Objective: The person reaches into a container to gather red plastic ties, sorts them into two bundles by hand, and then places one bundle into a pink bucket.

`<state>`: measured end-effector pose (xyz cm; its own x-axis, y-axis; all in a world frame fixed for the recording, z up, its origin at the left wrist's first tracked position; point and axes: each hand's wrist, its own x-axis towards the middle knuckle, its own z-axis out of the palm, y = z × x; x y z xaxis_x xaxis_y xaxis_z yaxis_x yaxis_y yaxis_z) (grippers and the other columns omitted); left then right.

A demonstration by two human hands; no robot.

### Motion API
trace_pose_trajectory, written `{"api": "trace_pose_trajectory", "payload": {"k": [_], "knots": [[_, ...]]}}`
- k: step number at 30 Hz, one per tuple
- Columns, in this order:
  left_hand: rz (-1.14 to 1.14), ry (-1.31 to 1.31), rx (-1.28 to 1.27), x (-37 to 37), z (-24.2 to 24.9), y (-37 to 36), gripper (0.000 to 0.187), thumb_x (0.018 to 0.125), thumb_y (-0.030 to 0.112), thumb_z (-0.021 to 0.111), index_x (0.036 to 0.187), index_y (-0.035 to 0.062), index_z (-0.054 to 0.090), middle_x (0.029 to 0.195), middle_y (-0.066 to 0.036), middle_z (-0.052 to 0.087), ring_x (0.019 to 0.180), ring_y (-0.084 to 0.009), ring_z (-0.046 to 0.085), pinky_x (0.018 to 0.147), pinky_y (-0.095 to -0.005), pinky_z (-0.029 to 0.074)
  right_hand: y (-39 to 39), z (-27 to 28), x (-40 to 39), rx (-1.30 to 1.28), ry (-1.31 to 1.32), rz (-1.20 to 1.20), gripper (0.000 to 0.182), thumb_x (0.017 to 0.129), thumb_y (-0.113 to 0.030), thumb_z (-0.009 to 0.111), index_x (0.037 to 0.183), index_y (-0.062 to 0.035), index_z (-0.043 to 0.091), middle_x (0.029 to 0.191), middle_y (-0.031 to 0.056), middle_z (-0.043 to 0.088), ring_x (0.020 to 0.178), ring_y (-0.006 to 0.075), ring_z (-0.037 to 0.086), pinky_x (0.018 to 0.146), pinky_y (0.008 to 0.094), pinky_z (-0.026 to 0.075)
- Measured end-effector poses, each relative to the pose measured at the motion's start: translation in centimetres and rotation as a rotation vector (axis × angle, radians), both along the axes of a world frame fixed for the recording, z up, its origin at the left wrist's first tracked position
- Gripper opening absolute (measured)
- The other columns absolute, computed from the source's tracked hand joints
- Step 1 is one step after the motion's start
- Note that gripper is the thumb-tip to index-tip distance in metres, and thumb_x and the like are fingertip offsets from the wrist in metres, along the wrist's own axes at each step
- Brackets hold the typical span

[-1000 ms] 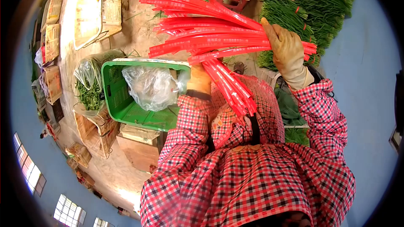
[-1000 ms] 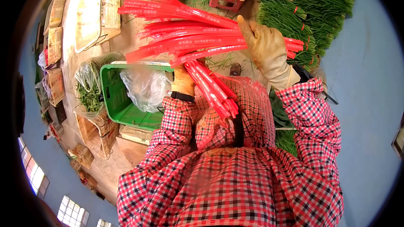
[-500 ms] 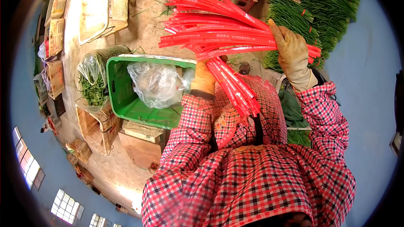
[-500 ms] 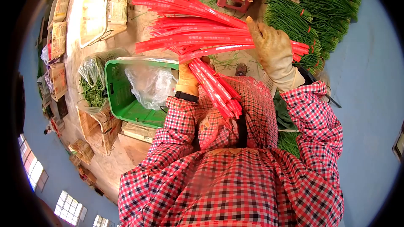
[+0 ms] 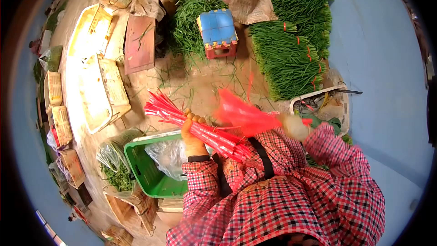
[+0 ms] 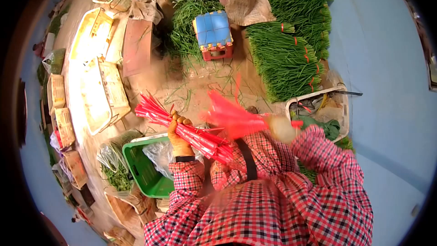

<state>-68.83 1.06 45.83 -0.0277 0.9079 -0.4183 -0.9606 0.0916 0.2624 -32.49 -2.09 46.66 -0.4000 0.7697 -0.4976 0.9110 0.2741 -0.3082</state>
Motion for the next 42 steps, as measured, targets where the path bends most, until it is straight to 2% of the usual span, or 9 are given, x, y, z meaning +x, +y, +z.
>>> {"api": "trace_pose_trajectory", "payload": {"k": [1, 6, 11, 15, 18, 22, 24, 30, 42], "knots": [[-0.001, -0.012, 0.013, -0.6, -0.1, 0.8, 0.042, 0.076, 0.001, 0.066, 0.114, 0.0053, 0.05, 0.089, 0.002, 0.057, 0.08, -0.0115, 0.055, 0.075, -0.0278, 0.046, -2.4, -1.4, 1.3, 0.02, 0.325, 0.009, 0.029, 0.073, -0.006, 0.056, 0.102, -0.0055, 0.06, 0.08, 0.0174, 0.061, 0.068, 0.0328, 0.062, 0.058, 0.0429, 0.05], [-0.05, -0.01, -0.014, -0.6, 1.3, 3.6, 0.041, 0.077, 0.001, 0.065, 0.115, 0.0027, 0.05, 0.088, 0.001, 0.056, 0.08, -0.0125, 0.055, 0.077, -0.0291, 0.047, -10.8, -3.3, -0.3, -0.068, -0.14, 0.135, 0.018, 0.083, -0.013, 0.049, 0.094, -0.0044, 0.061, 0.073, 0.0111, 0.063, 0.065, 0.0265, 0.064, 0.055, 0.0378, 0.052], [-0.113, 0.012, -0.036, 3.5, 2.1, 9.0, 0.042, 0.077, 0.003, 0.067, 0.116, 0.0023, 0.052, 0.09, -0.001, 0.058, 0.08, -0.0145, 0.055, 0.076, -0.0307, 0.048, -11.2, -11.0, 5.1, 0.053, 0.163, 0.031, 0.021, 0.083, -0.008, 0.045, 0.097, 0.0007, 0.057, 0.081, 0.0173, 0.064, 0.071, 0.0338, 0.064, 0.059, 0.0428, 0.052], [-0.09, -0.016, -0.029, -1.3, 6.5, 11.5, 0.041, 0.075, 0.005, 0.069, 0.114, 0.0033, 0.055, 0.092, -0.001, 0.06, 0.081, -0.0149, 0.056, 0.075, -0.0295, 0.048, -2.3, -2.9, 2.5, 0.098, -0.08, 0.164, 0.019, 0.082, -0.011, 0.048, 0.095, -0.0008, 0.058, 0.079, 0.0181, 0.063, 0.066, 0.0325, 0.063, 0.054, 0.0436, 0.049], [-0.014, 0.005, -0.041, -3.7, 8.3, 12.9, 0.041, 0.075, 0.006, 0.069, 0.113, 0.0036, 0.055, 0.092, -0.001, 0.06, 0.081, -0.0147, 0.055, 0.076, -0.0293, 0.048, 8.0, 5.3, -2.4, -0.011, 0.061, -0.283, 0.023, 0.084, -0.017, 0.055, 0.101, -0.0008, 0.057, 0.085, 0.0197, 0.063, 0.07, 0.0346, 0.063, 0.059, 0.0437, 0.051], [-0.027, 0.002, -0.065, 1.8, 3.8, 16.7, 0.042, 0.076, 0.002, 0.066, 0.116, 0.0019, 0.051, 0.091, 0.0, 0.057, 0.082, -0.0129, 0.056, 0.076, -0.0292, 0.047, 14.4, -0.7, 5.4, 0.252, 0.183, -0.405, 0.037, 0.085, -0.014, 0.058, 0.12, -0.0035, 0.053, 0.092, 0.0182, 0.064, 0.077, 0.0307, 0.064, 0.07, 0.0392, 0.051], [-0.015, 0.018, -0.048, 0.4, 4.5, 16.3, 0.041, 0.076, 0.003, 0.067, 0.114, 0.0037, 0.052, 0.091, 0.001, 0.058, 0.081, -0.013, 0.055, 0.076, -0.029, 0.048, 18.2, 4.5, 2.2, -0.191, 0.253, -0.795, 0.035, 0.086, -0.011, 0.058, 0.119, -0.0017, 0.053, 0.088, 0.0172, 0.064, 0.073, 0.0278, 0.063, 0.067, 0.0372, 0.05], [0.002, 0.182, -0.136, -4.0, 3.3, 14.0, 0.036, 0.079, 0.01, 0.065, 0.114, 0.0071, 0.054, 0.082, -0.004, 0.058, 0.075, -0.0194, 0.056, 0.073, -0.0347, 0.05, 16.7, -1.4, -1.8, -0.351, 0.638, -0.934, 0.035, 0.084, -0.007, 0.063, 0.118, 0.0005, 0.054, 0.085, 0.0062, 0.062, 0.064, 0.0126, 0.055, 0.059, 0.0289, 0.046], [-0.092, 0.026, 0.049, 2.5, 3.9, 20.0, 0.043, 0.078, 0.005, 0.068, 0.117, 0.0016, 0.051, 0.091, -0.001, 0.059, 0.081, -0.014, 0.054, 0.076, -0.0291, 0.047, 22.7, -3.4, 4.2, -0.184, 0.98, -1.331, 0.026, 0.079, -0.005, 0.07, 0.102, -0.0013, 0.059, 0.084, 0.0054, 0.064, 0.063, 0.0129, 0.06, 0.057, 0.0258, 0.049]]}}
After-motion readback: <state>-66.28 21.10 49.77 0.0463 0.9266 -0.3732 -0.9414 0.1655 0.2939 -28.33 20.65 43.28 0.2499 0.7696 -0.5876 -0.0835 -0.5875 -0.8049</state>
